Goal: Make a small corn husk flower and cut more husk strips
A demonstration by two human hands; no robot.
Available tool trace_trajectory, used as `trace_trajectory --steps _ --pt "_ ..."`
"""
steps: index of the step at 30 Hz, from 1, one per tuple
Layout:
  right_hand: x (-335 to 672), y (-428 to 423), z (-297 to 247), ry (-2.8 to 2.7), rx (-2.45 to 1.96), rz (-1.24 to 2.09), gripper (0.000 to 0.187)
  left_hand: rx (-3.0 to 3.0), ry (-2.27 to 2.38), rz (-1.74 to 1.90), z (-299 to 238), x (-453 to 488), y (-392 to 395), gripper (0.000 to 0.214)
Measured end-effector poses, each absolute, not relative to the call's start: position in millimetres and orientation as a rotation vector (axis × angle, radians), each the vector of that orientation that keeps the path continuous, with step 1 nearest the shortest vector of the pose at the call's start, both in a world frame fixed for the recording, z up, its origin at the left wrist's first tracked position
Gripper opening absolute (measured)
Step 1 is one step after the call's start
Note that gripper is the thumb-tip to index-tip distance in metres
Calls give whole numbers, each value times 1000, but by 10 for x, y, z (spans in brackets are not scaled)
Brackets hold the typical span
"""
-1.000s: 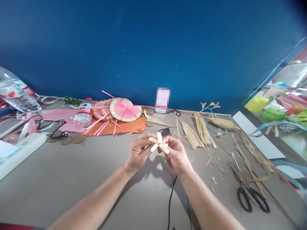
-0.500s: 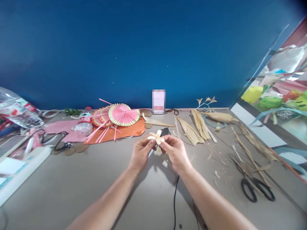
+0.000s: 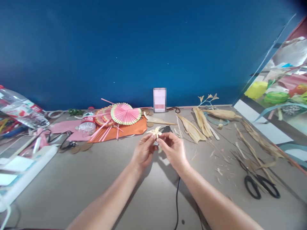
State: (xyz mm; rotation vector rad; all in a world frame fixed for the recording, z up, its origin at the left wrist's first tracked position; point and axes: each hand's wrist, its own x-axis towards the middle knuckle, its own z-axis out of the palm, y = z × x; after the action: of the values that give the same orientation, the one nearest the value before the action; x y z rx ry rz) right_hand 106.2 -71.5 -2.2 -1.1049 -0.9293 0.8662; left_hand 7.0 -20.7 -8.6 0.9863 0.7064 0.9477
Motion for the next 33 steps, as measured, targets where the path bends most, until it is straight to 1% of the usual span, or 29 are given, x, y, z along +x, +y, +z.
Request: trace_trajectory --steps 8,13,22,27,30,33 --pt "1077 -757 8 -1128 -1260 464 9 1061 604 984 -76 52 -234 13" --pt "1095 -782 42 -1228 -1223 362 8 1151 531 976 -36 25 -241 14" --pt "1114 -801 22 -1314 -1167 310 9 1324 504 1114 -20 5 -251 7" --pt "1122 -805 6 -1333 -1184 306 15 1569 519 1183 17 -40 -239 6" --pt "1128 -798 6 -1274 -1201 356 19 1755 575 1253 38 -75 -220 7" --pt "1148 -798 19 -1187 -1136 494 23 1885 609 1325 55 -102 -198 8"
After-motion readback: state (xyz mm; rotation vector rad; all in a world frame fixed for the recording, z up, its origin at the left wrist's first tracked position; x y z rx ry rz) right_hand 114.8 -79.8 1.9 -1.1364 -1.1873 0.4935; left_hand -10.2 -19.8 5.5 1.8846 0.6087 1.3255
